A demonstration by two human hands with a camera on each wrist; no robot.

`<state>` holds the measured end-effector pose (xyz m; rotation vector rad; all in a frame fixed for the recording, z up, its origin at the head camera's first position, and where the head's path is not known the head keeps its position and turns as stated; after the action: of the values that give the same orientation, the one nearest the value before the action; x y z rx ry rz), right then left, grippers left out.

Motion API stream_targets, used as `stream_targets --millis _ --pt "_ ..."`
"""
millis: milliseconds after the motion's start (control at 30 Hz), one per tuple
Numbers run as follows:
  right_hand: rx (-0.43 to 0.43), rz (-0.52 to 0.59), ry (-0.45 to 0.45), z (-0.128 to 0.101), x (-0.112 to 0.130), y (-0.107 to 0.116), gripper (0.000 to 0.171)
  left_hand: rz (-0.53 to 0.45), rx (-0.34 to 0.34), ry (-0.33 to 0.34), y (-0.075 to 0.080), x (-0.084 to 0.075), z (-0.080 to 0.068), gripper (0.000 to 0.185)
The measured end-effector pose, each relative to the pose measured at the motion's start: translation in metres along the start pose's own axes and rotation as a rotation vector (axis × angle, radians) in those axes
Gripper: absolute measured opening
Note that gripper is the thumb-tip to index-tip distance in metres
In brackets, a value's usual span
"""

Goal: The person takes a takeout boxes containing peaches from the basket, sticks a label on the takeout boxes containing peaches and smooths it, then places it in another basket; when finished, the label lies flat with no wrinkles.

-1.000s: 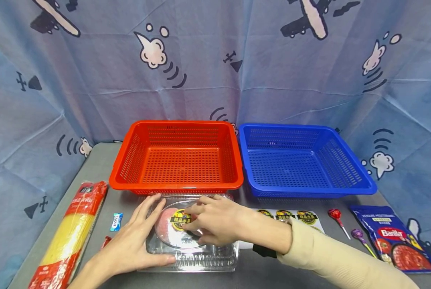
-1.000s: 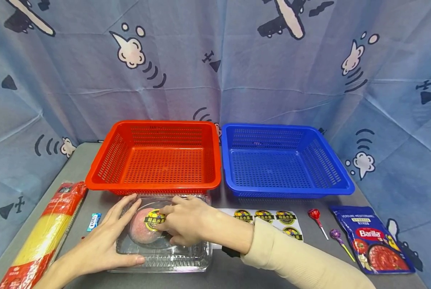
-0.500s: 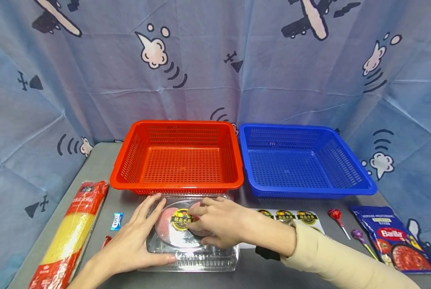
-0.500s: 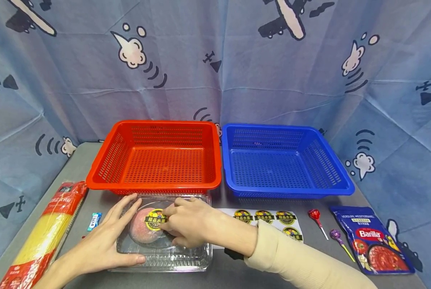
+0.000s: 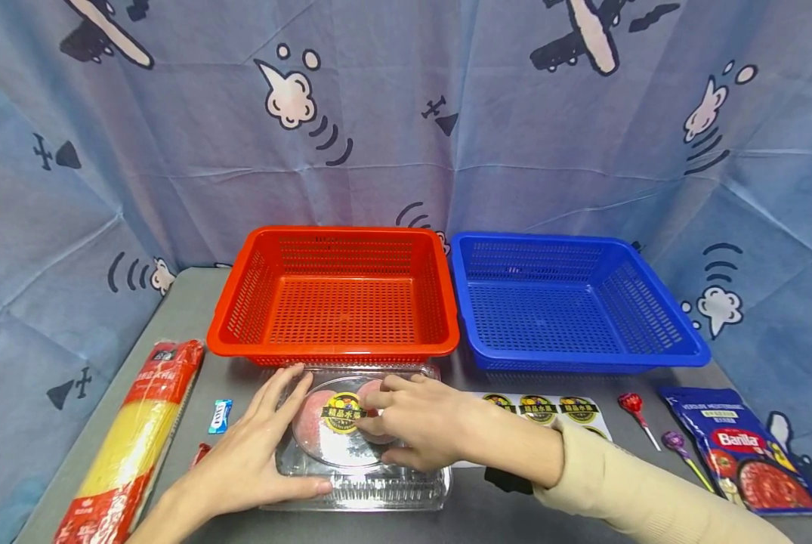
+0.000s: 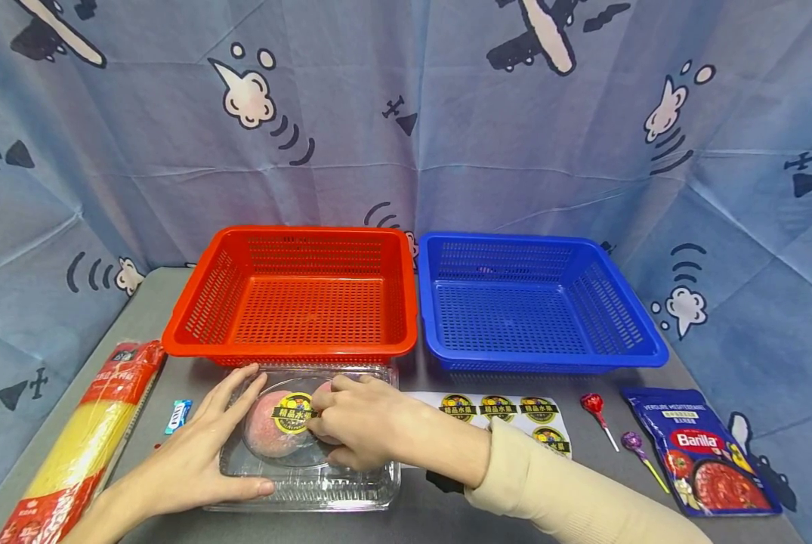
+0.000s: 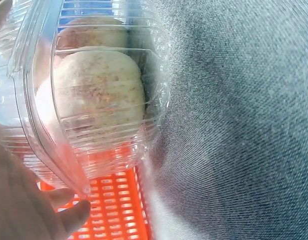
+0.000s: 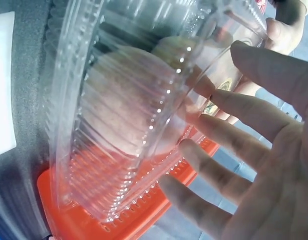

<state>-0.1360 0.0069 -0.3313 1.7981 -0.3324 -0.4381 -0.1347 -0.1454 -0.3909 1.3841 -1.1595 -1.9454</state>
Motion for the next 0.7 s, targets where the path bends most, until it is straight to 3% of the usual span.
stream_targets --millis 533,700 --pt "-0.032 -0.024 0.028 -0.004 0.0046 -0.0003 0.043 0.002 -0.005 -0.006 -0.0002 -0.0011 -0.0004 0.125" --pt "-0.107 0.047 0.035 -0.0003 0.0 0.0061 0.024 0.002 -0.013 -0.011 0.0009 -0.0004 -0.0009 0.124"
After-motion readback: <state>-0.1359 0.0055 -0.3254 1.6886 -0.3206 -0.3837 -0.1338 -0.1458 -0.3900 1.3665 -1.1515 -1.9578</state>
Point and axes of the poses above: each hand's wrist, its own z-axis towards the middle knuckle, its own y-axis out of the back of the hand, x = y × z, the point moved 9 cm from there along z, towards the middle knuckle, and after that the axes turned 3 degrees about -x, right-handed, at the moved point
